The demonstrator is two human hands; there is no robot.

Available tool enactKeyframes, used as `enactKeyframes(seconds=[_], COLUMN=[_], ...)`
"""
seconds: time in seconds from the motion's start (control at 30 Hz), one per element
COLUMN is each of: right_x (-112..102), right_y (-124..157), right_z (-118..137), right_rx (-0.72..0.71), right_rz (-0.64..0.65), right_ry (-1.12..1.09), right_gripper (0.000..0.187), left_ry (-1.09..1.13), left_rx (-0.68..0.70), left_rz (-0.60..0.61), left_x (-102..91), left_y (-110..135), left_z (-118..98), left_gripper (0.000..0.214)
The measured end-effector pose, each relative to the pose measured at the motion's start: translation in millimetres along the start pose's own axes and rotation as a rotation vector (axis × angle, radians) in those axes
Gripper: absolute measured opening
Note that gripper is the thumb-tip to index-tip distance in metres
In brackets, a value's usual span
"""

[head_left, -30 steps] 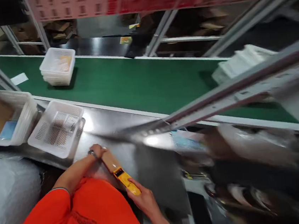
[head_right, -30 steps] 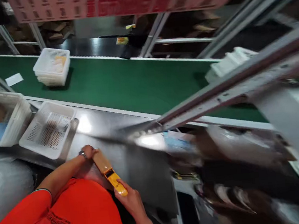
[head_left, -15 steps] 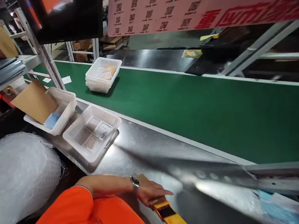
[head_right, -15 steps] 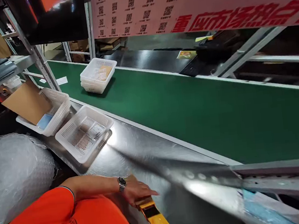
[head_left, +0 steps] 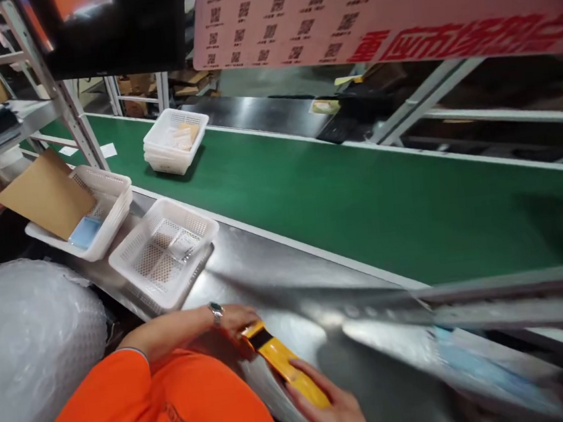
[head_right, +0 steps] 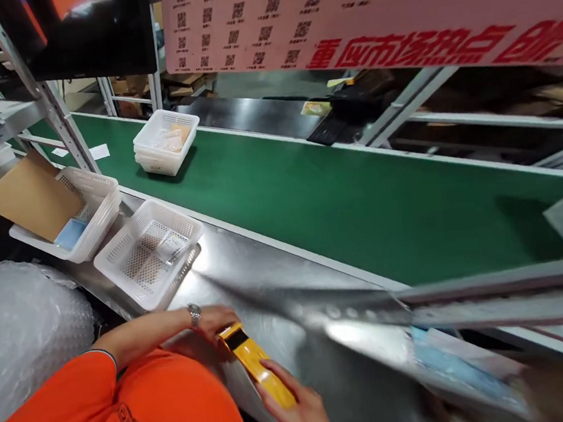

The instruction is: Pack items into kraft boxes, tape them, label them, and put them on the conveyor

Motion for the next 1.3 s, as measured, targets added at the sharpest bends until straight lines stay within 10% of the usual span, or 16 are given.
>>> enactKeyframes(seconds=[0.27,0.47,0.6,0.87,1.17,1.3], right_x=[15.3,70.2,81.2,27.0,36.3,-5.2], right_y=[-20.4,-47.4,-47.7,-24.2,-56.3,-63.5], right_z=[8.6,-4.9,-10.5,-16.6,-17.7,-19.0], right_rx=[-0.026,0.024,0.030,0.094,0.389,0.401], right_rz=[0.257,0.221,0.279,0.396,0.481,0.368], right_ry=[0.022,-0.062,-0.014,0.277,0.250,0.416], right_gripper=[0.052,0.051,0.055,0.052,0.044,0.042], left_ry=[0.078,-0.065,-0.356,-0.480,-0.410,-0.239], left_rx=[-0.234,-0.400,-0.373,-0.386,-0.425,-0.431], left_rz=[-0.135,-0.133,0.088,0.053,-0.052,-0.213], left_x=[-32.0,-10.7,36.1,60.8,51.6,38.4], left_y=[39.9,54.6,51.6,43.9,40.7,39.5], left_z=[46.5,63.0,64.6,79.6,74.3,67.0], left_gripper=[0.042,0.097,0.134,0.125,0.099,0.091])
Point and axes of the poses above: each hand's wrist, its own y-axis away from the middle knuckle, its own x-axis out of the palm, z = x × y, the point moved 9 cm from there along -y, towards the middle knuckle, and after that the axes turned 1 degree about -z, right-handed, at the moved point
